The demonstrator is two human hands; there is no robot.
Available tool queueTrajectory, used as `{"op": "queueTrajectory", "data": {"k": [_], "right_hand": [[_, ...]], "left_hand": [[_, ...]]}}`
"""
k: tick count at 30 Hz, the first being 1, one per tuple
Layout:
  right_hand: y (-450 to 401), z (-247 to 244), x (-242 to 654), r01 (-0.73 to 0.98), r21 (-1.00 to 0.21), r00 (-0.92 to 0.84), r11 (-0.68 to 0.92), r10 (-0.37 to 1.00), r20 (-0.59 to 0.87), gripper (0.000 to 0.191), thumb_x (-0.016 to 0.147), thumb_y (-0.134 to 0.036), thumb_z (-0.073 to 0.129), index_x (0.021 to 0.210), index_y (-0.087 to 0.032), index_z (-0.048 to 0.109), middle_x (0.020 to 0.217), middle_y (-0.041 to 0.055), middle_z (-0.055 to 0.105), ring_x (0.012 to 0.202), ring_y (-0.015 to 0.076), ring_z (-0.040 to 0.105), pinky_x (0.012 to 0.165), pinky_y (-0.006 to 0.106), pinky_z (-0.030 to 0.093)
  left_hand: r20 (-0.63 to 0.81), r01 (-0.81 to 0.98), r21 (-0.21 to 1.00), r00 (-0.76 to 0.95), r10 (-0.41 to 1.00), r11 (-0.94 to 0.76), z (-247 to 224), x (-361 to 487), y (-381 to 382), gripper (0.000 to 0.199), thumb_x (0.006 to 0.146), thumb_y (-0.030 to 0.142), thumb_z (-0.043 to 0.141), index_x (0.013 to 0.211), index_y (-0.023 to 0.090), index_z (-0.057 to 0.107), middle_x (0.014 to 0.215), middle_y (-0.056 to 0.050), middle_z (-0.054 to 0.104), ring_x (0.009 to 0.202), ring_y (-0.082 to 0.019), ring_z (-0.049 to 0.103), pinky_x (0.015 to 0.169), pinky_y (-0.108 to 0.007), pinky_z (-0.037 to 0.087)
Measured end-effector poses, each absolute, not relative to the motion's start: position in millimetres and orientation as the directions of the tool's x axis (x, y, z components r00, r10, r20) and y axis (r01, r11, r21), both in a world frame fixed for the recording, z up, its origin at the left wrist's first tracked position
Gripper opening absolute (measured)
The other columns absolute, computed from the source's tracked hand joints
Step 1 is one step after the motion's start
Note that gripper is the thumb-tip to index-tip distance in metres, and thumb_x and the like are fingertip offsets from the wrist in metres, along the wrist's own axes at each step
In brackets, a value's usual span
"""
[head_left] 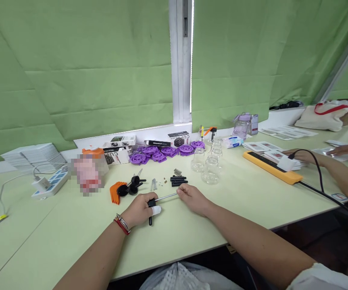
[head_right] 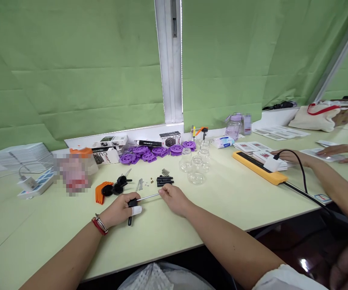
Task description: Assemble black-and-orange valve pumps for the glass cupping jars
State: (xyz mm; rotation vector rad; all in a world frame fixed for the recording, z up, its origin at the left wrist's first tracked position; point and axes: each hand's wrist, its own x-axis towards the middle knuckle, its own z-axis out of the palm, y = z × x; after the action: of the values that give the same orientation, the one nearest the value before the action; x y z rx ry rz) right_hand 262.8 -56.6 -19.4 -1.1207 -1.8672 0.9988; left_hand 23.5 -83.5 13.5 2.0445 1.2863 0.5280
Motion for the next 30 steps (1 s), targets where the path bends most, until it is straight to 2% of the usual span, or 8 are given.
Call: {"op": "queueTrajectory", "data": {"k": [3,6,12,16,20,25,30], "right_hand": [[-55.7,-20.2,263.3,0.280,-0.919,-0.379,0.277,0.911,0.159,0.018,0.084,-0.038,0.047,0.080,-0.020,0.050,0.067,-0.0034,0.044,0.059,0.0112,0.038,0.056,0.023,0.032],[-55.3,-20.0,263.8,0.306,-0.915,-0.376,0.263,0.917,0.137,0.013,0.081,-0.032,0.051,0.077,-0.019,0.051,0.066,-0.0034,0.044,0.060,0.0109,0.037,0.056,0.023,0.031],[-54.1,-20.9,264.4,0.361,-0.901,-0.370,0.241,0.924,0.098,0.035,0.087,-0.043,0.041,0.064,-0.018,0.048,0.059,-0.0039,0.037,0.055,0.0100,0.033,0.054,0.023,0.029],[-53.7,-20.1,265.1,0.271,-0.942,-0.371,0.198,0.925,0.088,0.033,0.088,-0.046,0.039,0.077,-0.018,0.052,0.064,-0.0028,0.044,0.056,0.0100,0.037,0.055,0.024,0.032],[-54.5,-19.0,265.4,0.176,-0.966,-0.377,0.190,0.919,0.112,0.019,0.082,-0.038,0.052,0.087,-0.020,0.050,0.071,-0.0028,0.046,0.059,0.0097,0.039,0.056,0.023,0.033],[-53.4,-22.0,265.6,0.263,-0.942,-0.391,0.208,0.916,0.093,0.012,0.081,-0.031,0.050,0.079,-0.020,0.049,0.065,-0.0041,0.042,0.057,0.0095,0.036,0.052,0.022,0.029],[-52.2,-25.1,266.8,0.315,-0.927,-0.396,0.206,0.916,0.069,0.018,0.085,-0.035,0.046,0.075,-0.020,0.048,0.060,-0.0048,0.039,0.053,0.0095,0.034,0.051,0.023,0.029]], "left_hand": [[-0.011,0.652,0.696,0.430,0.903,-0.302,14.8,23.8,-83.7,0.026,0.074,0.041,0.059,0.081,0.017,0.053,0.065,0.004,0.042,0.058,-0.010,0.036,0.054,-0.021,0.031],[-0.002,0.658,0.684,0.434,0.901,-0.316,13.8,23.8,-83.7,0.024,0.075,0.039,0.058,0.080,0.017,0.054,0.064,0.004,0.042,0.058,-0.010,0.036,0.054,-0.021,0.031],[-0.003,0.638,0.701,0.452,0.892,-0.320,11.2,23.4,-83.7,0.023,0.075,0.037,0.058,0.083,0.016,0.054,0.065,0.004,0.043,0.059,-0.010,0.037,0.053,-0.021,0.030],[-0.025,0.638,0.710,0.446,0.895,-0.298,11.9,23.4,-83.2,0.023,0.076,0.038,0.057,0.084,0.016,0.054,0.065,0.004,0.041,0.058,-0.010,0.035,0.053,-0.021,0.029],[-0.024,0.648,0.701,0.440,0.897,-0.299,13.0,23.3,-83.0,0.022,0.076,0.037,0.058,0.083,0.016,0.054,0.064,0.004,0.040,0.058,-0.010,0.034,0.053,-0.021,0.029],[-0.034,0.652,0.702,0.432,0.901,-0.286,11.2,23.0,-82.4,0.023,0.075,0.036,0.058,0.084,0.016,0.054,0.064,0.004,0.039,0.058,-0.010,0.034,0.053,-0.021,0.028],[-0.051,0.648,0.714,0.426,0.903,-0.266,10.9,24.3,-81.7,0.024,0.075,0.038,0.058,0.086,0.016,0.054,0.063,0.005,0.039,0.057,-0.010,0.034,0.053,-0.021,0.029]]}}
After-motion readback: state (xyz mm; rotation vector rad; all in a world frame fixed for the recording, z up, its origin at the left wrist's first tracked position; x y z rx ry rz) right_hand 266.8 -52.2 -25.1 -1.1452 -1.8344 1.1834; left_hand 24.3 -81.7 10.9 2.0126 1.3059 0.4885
